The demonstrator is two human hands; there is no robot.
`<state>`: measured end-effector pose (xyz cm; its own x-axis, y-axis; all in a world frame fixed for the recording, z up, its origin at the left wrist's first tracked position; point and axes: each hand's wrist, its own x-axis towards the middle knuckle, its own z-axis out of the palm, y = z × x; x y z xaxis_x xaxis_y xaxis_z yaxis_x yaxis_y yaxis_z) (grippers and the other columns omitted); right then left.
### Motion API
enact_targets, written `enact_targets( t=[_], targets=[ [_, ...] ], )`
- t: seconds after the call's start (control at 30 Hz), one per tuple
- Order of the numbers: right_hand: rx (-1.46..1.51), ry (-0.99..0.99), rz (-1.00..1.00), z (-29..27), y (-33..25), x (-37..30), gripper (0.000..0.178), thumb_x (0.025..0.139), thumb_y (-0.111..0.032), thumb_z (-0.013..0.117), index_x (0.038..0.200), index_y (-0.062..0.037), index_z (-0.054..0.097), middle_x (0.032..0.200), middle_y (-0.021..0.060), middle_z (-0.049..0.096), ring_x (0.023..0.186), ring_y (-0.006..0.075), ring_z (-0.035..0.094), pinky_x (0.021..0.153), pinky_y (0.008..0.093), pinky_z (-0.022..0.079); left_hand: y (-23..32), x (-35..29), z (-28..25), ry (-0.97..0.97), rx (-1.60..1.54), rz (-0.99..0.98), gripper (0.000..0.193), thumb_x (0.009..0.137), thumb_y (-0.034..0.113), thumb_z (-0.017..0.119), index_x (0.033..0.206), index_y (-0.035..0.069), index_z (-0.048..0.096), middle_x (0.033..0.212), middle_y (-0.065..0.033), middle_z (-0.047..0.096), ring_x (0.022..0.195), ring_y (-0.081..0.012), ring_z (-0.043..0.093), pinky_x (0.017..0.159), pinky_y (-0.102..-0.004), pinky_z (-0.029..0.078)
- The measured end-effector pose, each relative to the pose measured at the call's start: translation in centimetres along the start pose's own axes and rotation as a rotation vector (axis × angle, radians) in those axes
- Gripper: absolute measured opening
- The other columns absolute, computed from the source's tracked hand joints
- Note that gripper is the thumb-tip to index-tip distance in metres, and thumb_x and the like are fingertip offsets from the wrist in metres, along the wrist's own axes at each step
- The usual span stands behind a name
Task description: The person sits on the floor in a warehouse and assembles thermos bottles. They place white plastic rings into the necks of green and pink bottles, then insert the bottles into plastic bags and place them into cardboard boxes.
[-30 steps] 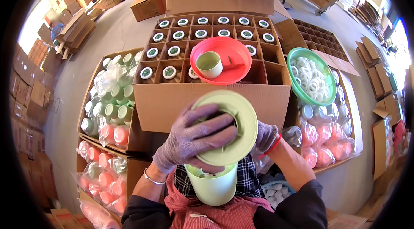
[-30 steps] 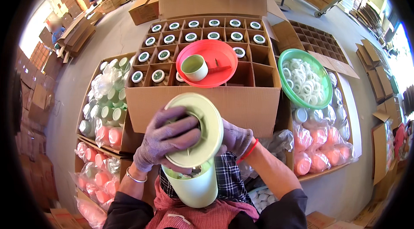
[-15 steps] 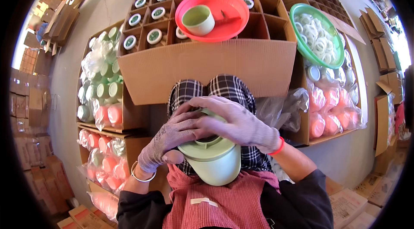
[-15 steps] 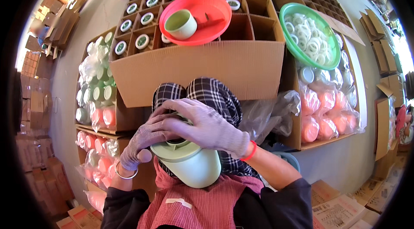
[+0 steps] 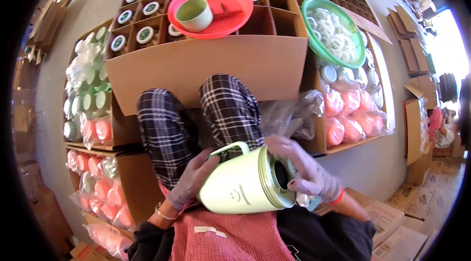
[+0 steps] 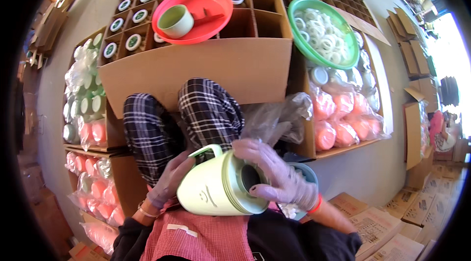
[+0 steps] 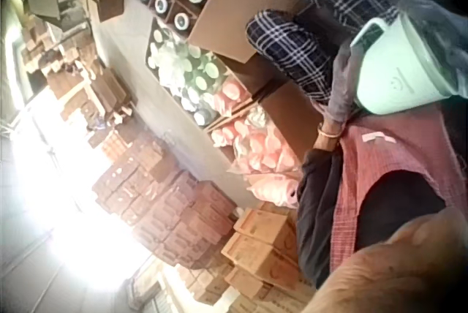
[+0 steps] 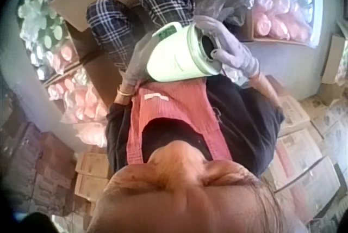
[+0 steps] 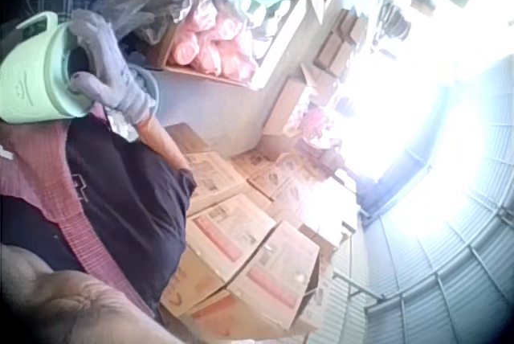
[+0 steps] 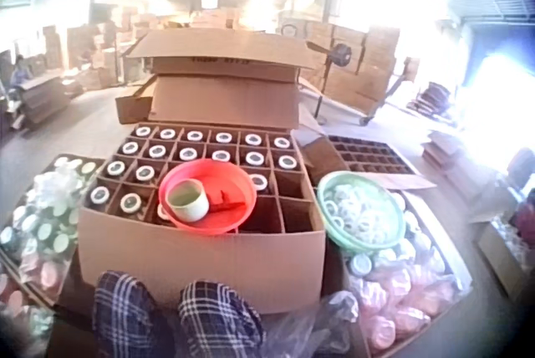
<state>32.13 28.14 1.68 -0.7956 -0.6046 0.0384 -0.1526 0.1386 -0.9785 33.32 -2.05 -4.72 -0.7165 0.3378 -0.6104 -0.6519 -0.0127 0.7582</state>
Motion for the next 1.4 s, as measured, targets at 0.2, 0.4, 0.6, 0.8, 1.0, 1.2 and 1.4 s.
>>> enact_targets(
  t=[0.2, 0.4, 0.6, 0.8, 1.0, 1.2, 1.4],
  targets=[
    [0.279, 0.319, 0.135, 7.0, 2.8, -2.9, 0.067, 0.092, -0.030, 0.042, 0.148, 0.0048, 0.026, 0.151, 0.0231, 0.029, 0.142, 0.0359, 0.027, 0.116, 0.0438, 0.020, 1.3, -2.7, -1.1, 0.001, 0.275, 0.057, 0.026, 0.093, 0.016, 0.061, 0.112, -0.001, 0.059, 0.095, -0.0040, 0.064, 0.085, -0.0094, 0.059, 0.076, -0.0251, 0.050],
    [-0.288, 0.104, -0.329, 6.2, 1.8, 1.4, 0.069, 0.087, -0.052, 0.042, 0.139, -0.0057, 0.047, 0.142, 0.0249, 0.041, 0.132, 0.0458, 0.035, 0.108, 0.0565, 0.028, 0.8, -1.4, -3.2, -0.164, 0.988, 0.658, 0.038, 0.082, 0.017, 0.070, 0.116, 0.001, 0.063, 0.106, -0.0153, 0.068, 0.093, -0.0319, 0.067, 0.080, -0.0361, 0.056],
    [-0.366, -0.138, -0.799, 7.8, -3.2, 3.9, 0.059, 0.078, -0.072, 0.055, 0.118, -0.0290, 0.062, 0.136, 0.0100, 0.051, 0.125, 0.0432, 0.043, 0.095, 0.0652, 0.031, 2.8, -0.7, -2.2, -0.511, 0.498, 0.162, 0.028, 0.097, 0.018, 0.054, 0.120, 0.004, 0.064, 0.108, -0.0095, 0.070, 0.096, -0.0189, 0.067, 0.082, -0.0303, 0.054],
    [-0.283, 0.066, -0.503, 5.9, 0.2, 3.3, 0.068, 0.083, -0.066, 0.050, 0.128, -0.0157, 0.056, 0.138, 0.0192, 0.046, 0.128, 0.0420, 0.042, 0.102, 0.0608, 0.029, 1.1, -2.6, -2.8, -0.129, 0.914, 0.547, 0.034, 0.091, 0.022, 0.064, 0.120, 0.005, 0.065, 0.108, -0.0137, 0.070, 0.097, -0.0246, 0.070, 0.083, -0.0321, 0.057],
    [-0.110, 0.436, 0.064, 6.0, 4.7, 2.8, 0.064, 0.094, -0.045, 0.049, 0.142, -0.0037, 0.040, 0.137, 0.0256, 0.042, 0.129, 0.0385, 0.042, 0.109, 0.0442, 0.032, 5.4, -3.6, 0.4, 0.201, 0.557, 0.833, 0.035, 0.096, 0.028, 0.060, 0.112, -0.002, 0.070, 0.110, -0.0118, 0.072, 0.096, -0.0182, 0.069, 0.087, -0.0302, 0.055],
    [-0.077, 0.210, -0.369, 2.6, -3.5, 7.2, 0.060, 0.100, -0.044, 0.039, 0.147, -0.0077, 0.032, 0.139, 0.0231, 0.042, 0.128, 0.0342, 0.045, 0.109, 0.0445, 0.035, 8.9, -4.8, -2.4, 0.190, 0.470, 0.638, 0.041, 0.098, 0.033, 0.058, 0.110, -0.004, 0.069, 0.098, -0.0103, 0.073, 0.089, -0.0138, 0.069, 0.078, -0.0269, 0.056],
    [0.373, 0.391, 0.057, 1.6, 0.5, 5.6, 0.058, 0.096, -0.028, 0.054, 0.146, -0.0060, 0.033, 0.140, 0.0147, 0.042, 0.129, 0.0280, 0.041, 0.110, 0.0399, 0.033, 11.7, -1.3, 0.0, 0.091, 0.713, 1.119, 0.018, 0.086, 0.012, 0.061, 0.097, 0.001, 0.070, 0.096, -0.0112, 0.072, 0.097, -0.0268, 0.069, 0.094, -0.0380, 0.050]
  ],
)
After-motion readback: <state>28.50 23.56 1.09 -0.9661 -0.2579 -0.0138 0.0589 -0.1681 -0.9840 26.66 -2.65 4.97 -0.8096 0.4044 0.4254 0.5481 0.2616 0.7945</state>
